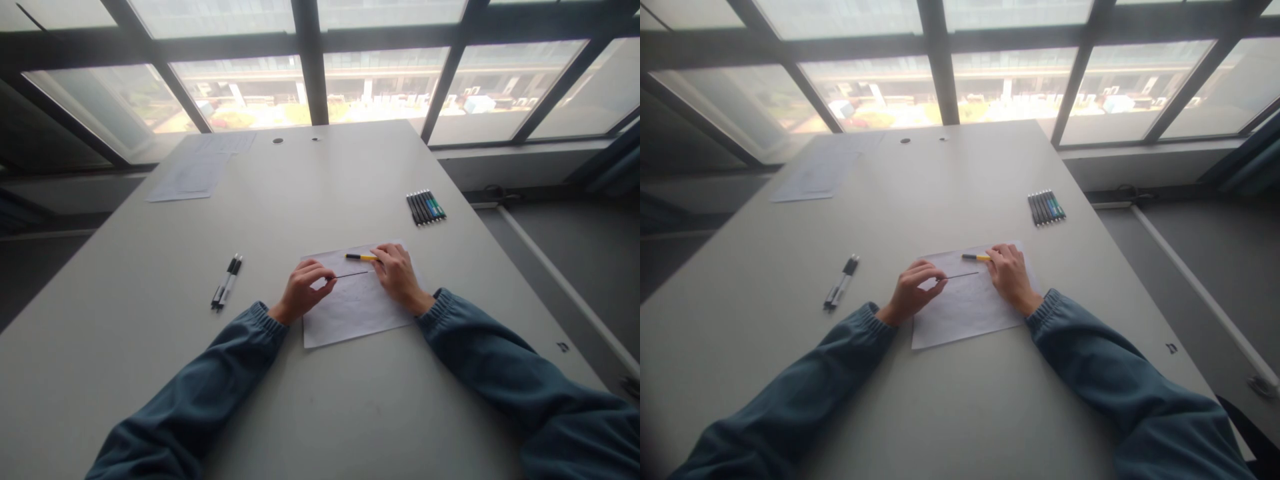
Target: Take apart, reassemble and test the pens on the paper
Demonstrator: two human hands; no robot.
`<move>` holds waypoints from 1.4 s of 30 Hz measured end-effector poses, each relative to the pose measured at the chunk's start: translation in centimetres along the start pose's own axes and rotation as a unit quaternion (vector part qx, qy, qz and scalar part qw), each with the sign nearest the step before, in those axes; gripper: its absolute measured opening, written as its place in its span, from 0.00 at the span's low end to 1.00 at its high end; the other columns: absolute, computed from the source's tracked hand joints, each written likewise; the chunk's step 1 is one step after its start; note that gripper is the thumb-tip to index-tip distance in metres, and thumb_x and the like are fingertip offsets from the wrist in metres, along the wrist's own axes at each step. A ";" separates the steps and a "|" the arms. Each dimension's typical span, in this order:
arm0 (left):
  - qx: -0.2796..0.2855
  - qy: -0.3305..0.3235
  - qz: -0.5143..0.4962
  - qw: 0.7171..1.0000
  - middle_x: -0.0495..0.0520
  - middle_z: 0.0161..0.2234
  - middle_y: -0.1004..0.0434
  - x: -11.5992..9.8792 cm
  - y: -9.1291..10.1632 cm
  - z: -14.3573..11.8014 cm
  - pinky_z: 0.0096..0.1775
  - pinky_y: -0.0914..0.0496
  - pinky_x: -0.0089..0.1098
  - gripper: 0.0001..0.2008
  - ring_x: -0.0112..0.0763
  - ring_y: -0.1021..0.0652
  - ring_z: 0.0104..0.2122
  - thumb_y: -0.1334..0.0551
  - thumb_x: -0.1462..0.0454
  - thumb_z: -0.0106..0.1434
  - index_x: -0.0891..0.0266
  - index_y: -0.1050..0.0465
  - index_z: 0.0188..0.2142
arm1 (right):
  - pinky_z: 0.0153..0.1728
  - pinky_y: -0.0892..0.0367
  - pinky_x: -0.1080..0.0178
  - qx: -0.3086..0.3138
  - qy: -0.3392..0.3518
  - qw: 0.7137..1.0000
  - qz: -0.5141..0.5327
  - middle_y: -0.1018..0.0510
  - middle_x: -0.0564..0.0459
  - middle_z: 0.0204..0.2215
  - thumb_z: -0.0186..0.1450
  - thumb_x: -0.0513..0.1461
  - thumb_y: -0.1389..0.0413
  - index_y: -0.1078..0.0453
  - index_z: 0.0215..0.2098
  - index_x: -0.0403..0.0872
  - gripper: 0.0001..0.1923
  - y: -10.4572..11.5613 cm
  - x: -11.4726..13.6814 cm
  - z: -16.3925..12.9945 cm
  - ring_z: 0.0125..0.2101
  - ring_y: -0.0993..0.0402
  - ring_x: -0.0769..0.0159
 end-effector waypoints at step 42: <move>-0.099 0.045 0.076 0.991 0.51 0.31 0.20 0.1 1.8 0.1 0.40 0.28 0.36 0.02 0.32 0.25 0.33 0.35 0.65 0.65 0.59 0.23 0.35 | 0.45 0.42 0.51 -0.114 -0.027 0.993 -0.001 0.22 0.47 0.40 0.72 0.37 0.48 0.29 0.40 0.50 0.05 2.1 0.1 0.0 0.42 0.32 0.54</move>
Point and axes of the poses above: each hand's wrist, its own z-axis towards the middle knuckle, its own y-axis out of the back of the hand, x = y × z, the point moved 5 cm from there along z, towards the middle knuckle
